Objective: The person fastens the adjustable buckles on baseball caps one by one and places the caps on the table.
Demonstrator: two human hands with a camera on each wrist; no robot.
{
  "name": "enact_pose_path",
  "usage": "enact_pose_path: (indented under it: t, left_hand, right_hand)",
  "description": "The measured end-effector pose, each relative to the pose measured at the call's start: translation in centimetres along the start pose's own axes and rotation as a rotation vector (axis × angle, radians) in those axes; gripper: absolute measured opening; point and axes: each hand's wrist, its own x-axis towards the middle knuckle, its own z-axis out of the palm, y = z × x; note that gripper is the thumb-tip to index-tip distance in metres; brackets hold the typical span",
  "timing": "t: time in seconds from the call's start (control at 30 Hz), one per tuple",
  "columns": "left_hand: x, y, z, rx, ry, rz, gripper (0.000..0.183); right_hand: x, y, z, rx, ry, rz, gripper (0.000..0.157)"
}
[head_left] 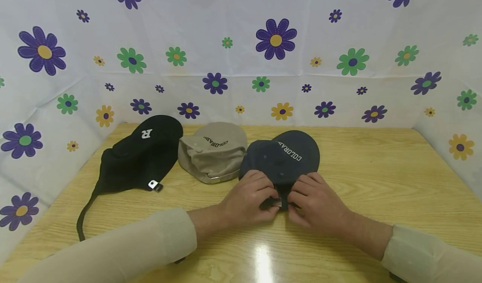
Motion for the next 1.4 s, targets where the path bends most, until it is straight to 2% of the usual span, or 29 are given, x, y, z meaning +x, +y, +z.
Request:
enact_pose_path:
  t: [0.53,0.83,1.4]
  left_hand:
    - [0.02,0.04,-0.06,-0.006,0.002,-0.015,0.01]
    - [0.01,0.09,0.02,-0.012,0.006,-0.021,0.013]
    - [0.03,0.03,0.05,-0.014,0.01,-0.021,0.011]
  right_hand:
    - [0.02,0.02,0.11,0.015,-0.006,0.021,0.002]
    - [-0.18,0.03,0.17,0.044,-0.045,0.03,0.018]
    - [0.0,-0.13,0.24,0.035,-0.033,0.019,0.018]
